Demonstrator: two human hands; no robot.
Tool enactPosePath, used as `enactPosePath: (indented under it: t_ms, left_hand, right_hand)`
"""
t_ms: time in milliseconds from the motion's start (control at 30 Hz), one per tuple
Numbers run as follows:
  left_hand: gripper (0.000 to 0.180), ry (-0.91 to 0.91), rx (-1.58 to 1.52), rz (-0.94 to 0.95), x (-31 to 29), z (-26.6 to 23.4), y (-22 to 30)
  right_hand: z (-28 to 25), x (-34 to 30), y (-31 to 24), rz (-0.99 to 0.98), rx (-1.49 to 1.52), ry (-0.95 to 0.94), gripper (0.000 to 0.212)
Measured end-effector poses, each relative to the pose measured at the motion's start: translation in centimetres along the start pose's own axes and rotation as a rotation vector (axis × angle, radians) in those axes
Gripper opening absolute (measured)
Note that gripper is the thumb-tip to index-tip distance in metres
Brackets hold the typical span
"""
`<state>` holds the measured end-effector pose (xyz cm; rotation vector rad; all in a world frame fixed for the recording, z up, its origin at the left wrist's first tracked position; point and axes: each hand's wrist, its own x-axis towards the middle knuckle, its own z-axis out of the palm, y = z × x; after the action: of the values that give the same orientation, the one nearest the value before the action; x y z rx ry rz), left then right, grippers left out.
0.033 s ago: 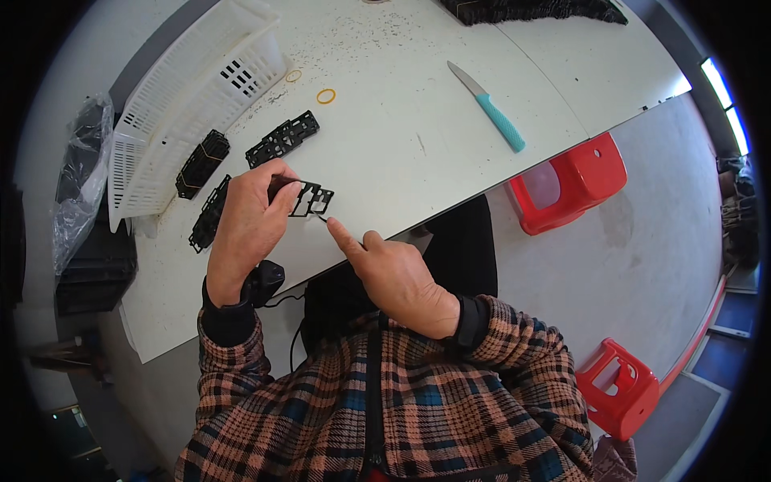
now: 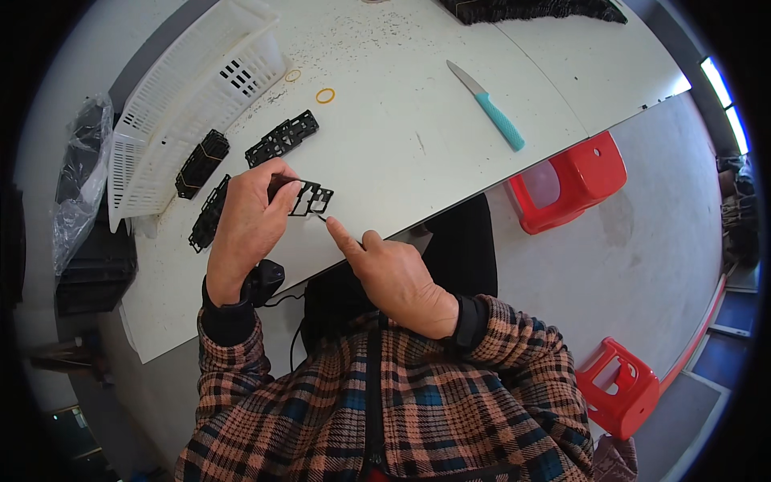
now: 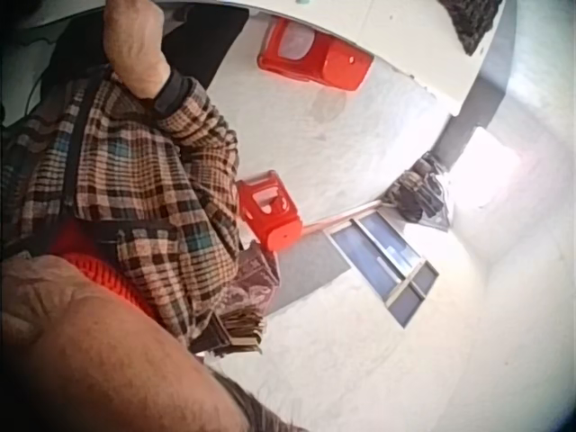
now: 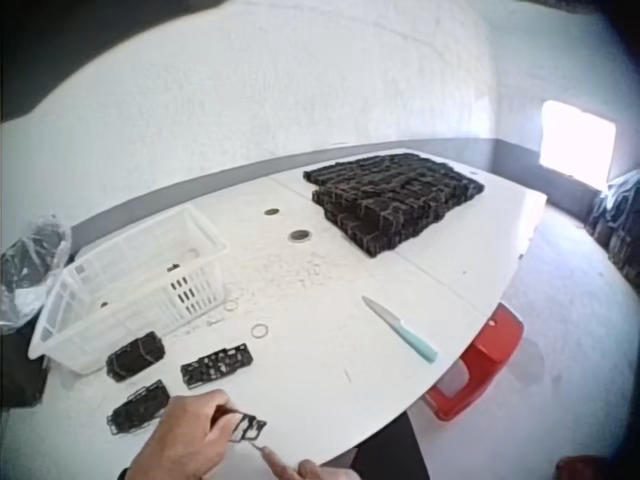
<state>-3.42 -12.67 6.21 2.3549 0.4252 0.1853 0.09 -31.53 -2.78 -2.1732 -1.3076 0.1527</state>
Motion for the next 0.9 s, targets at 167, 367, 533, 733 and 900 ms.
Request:
enactPosePath:
  t_ms: [167, 367, 533, 733, 900]
  left_hand:
    - [0.012, 0.008, -0.005, 0.015, 0.1, 0.0, -0.4]
    - [0.012, 0.017, -0.015, 0.004, 0.1, 0.0, -0.3]
    - [0.013, -0.008, -0.012, -0.001, 0.4, 0.1, -0.3]
    - [0.012, -0.028, -0.009, -0.025, 0.7, -0.1, -0.5]
    - [0.011, -0.038, -0.025, -0.028, 0.8, -0.3, -0.3]
  right_hand:
    - [0.2, 0.1, -0.2, 0.006, -0.026, 0.026, 0.077]
    - [0.3, 0.2, 0.4, 0.002, 0.025, 0.055, 0.07]
    - [-0.2, 0.2, 0.5, 0.024, 0.128, 0.058, 0.063]
    - [-0.5, 0.4, 0.7, 0.051, 0.124, 0.066, 0.061]
    - [-0.6, 0.6, 0.8, 0.042, 0.129, 0.034, 0.062]
